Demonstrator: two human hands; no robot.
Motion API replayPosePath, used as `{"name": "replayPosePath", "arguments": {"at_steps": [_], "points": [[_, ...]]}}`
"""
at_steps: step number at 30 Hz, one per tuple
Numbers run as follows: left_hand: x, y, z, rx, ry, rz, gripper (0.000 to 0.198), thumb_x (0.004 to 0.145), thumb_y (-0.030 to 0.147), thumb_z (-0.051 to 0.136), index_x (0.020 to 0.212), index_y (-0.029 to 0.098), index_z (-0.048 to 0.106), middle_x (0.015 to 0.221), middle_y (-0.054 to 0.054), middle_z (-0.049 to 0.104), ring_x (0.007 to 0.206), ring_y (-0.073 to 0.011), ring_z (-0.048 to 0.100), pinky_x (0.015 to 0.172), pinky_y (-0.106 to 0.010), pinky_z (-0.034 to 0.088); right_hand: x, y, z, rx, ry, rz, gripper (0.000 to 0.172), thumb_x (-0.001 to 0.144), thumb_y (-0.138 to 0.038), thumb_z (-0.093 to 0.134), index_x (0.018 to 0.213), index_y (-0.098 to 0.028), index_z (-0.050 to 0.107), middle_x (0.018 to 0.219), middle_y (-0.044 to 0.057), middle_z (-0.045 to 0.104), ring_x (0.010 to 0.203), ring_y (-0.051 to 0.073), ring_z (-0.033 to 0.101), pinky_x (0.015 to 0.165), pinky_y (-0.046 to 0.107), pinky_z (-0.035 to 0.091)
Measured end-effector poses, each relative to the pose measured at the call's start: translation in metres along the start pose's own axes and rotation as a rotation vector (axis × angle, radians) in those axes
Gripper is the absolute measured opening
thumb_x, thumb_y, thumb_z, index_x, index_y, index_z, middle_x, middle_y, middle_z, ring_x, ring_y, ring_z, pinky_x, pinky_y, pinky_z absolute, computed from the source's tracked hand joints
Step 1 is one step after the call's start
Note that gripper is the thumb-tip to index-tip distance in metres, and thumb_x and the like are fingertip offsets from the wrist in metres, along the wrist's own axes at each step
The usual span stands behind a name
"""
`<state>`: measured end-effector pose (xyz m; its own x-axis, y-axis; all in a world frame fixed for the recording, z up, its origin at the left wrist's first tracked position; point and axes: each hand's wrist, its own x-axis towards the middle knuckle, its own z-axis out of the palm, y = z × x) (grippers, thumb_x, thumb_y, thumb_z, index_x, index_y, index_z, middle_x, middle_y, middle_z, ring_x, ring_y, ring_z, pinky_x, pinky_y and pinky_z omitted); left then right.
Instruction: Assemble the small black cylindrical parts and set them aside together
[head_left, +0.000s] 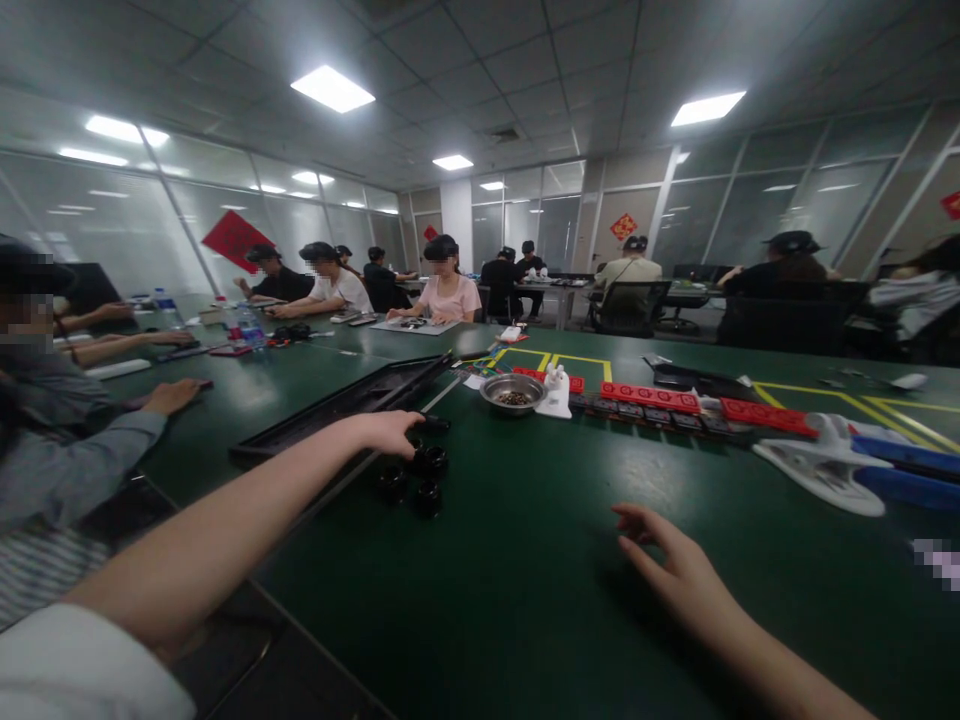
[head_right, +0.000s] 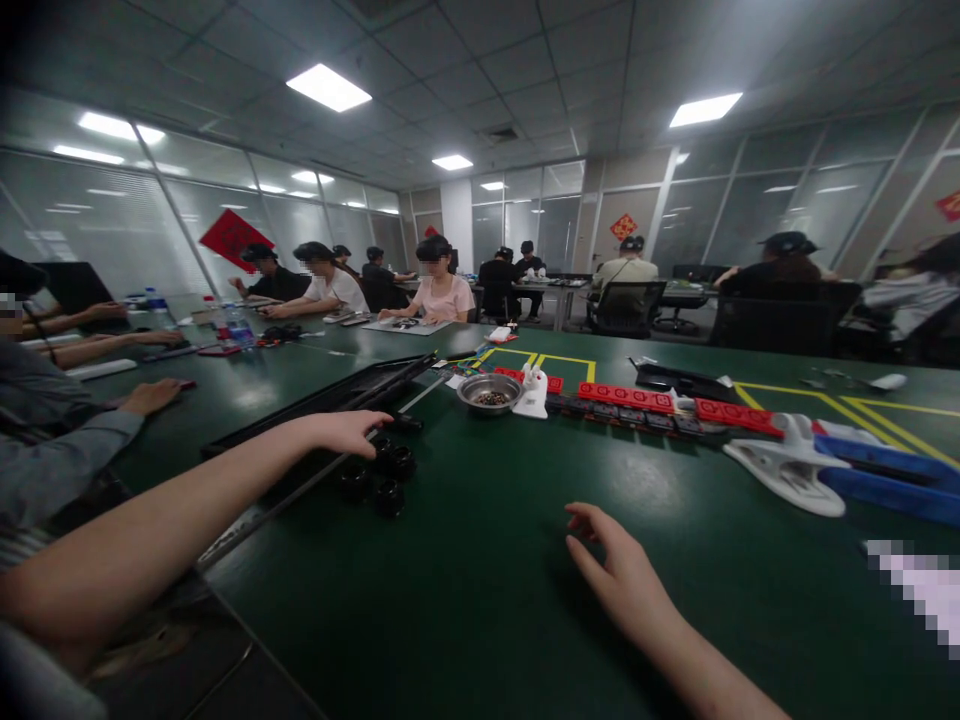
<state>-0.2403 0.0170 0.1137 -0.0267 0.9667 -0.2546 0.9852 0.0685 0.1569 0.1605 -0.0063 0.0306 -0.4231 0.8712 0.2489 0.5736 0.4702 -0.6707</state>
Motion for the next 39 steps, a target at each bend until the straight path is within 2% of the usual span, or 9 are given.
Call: {"name": "replayPosePath", "arguments": {"at_steps": [2,5,10,15,19,25,33,35,39], "points": [[0.012,-0.001,0.008,0.03,-0.068,-0.02,0.078,0.046,0.031,0.071,0.119,0.018,0.047,0.118,-0.009,0.054,0.105,-0.0255,0.052,0.085,-0.026,0.041,0.0,0.002,-0.001,0.012,0.0,0.012,0.027,0.078,-0.031,0.044,0.103,-0.022,0.049,0.091,0.005,0.061,0.084,0.022,0.059,0.076,0.04,0.049],[0.024,-0.002,0.017,0.073,-0.109,-0.033,0.071,0.042,0.031,0.073,0.109,0.022,0.055,0.114,-0.008,0.057,0.103,-0.0273,0.053,0.083,-0.029,0.042,0.0,0.002,0.0,0.013,-0.014,0.017,0.027,0.078,-0.03,0.044,0.102,-0.022,0.051,0.091,0.005,0.062,0.085,0.022,0.059,0.076,0.04,0.049],[0.037,-0.003,0.025,0.137,-0.074,-0.041,0.053,0.042,0.022,0.072,0.094,0.023,0.063,0.099,-0.005,0.063,0.092,-0.027,0.057,0.077,-0.03,0.044,-0.001,0.003,0.002,0.007,-0.035,0.016,0.026,0.078,-0.032,0.044,0.098,-0.02,0.054,0.09,0.006,0.063,0.084,0.021,0.06,0.076,0.038,0.05],[0.05,-0.005,0.022,0.139,-0.026,-0.034,0.052,0.04,0.022,0.072,0.092,0.024,0.062,0.095,-0.003,0.063,0.091,-0.0249,0.057,0.076,-0.027,0.044,0.001,0.004,0.0,0.002,-0.046,0.025,0.024,0.078,-0.03,0.045,0.097,-0.02,0.055,0.09,0.006,0.063,0.084,0.021,0.06,0.075,0.039,0.05],[0.062,-0.004,0.02,0.112,-0.047,-0.036,0.054,0.043,0.025,0.071,0.096,0.023,0.062,0.095,-0.004,0.063,0.086,-0.0238,0.059,0.071,-0.025,0.046,0.001,0.009,-0.001,-0.025,-0.032,0.015,0.023,0.079,-0.029,0.044,0.098,-0.021,0.055,0.092,0.006,0.063,0.086,0.021,0.059,0.076,0.039,0.049],[0.082,0.009,0.021,0.056,-0.124,-0.073,0.064,0.046,0.029,0.072,0.108,0.019,0.057,0.102,-0.011,0.061,0.073,-0.0229,0.062,0.057,-0.025,0.049,0.001,0.012,0.001,-0.066,-0.048,-0.005,0.022,0.079,-0.028,0.045,0.096,-0.02,0.056,0.088,0.005,0.063,0.081,0.019,0.06,0.073,0.035,0.05],[0.085,0.024,0.017,0.006,-0.259,-0.132,0.049,0.054,0.042,0.071,0.094,0.014,0.063,0.085,-0.013,0.066,0.063,-0.0222,0.063,0.053,-0.028,0.051,0.001,0.009,-0.001,-0.083,-0.087,-0.01,0.021,0.08,-0.027,0.043,0.095,-0.019,0.055,0.09,0.006,0.062,0.083,0.019,0.059,0.076,0.036,0.048],[0.083,0.033,0.02,0.017,-0.26,-0.131,0.048,0.057,0.046,0.069,0.091,0.012,0.064,0.085,-0.013,0.066,0.063,-0.0217,0.063,0.053,-0.028,0.051,0.001,0.009,0.0,-0.079,-0.102,-0.012,0.021,0.081,-0.026,0.042,0.095,-0.019,0.055,0.091,0.006,0.062,0.084,0.019,0.059,0.077,0.035,0.048],[0.083,0.063,0.025,0.102,-0.225,-0.101,0.053,0.053,0.048,0.071,0.091,0.011,0.064,0.085,-0.014,0.066,0.065,-0.0236,0.062,0.055,-0.028,0.05,0.0,0.008,0.0,-0.083,-0.125,-0.006,0.022,0.081,-0.027,0.042,0.096,-0.018,0.056,0.092,0.007,0.062,0.085,0.019,0.059,0.078,0.035,0.047]]}}
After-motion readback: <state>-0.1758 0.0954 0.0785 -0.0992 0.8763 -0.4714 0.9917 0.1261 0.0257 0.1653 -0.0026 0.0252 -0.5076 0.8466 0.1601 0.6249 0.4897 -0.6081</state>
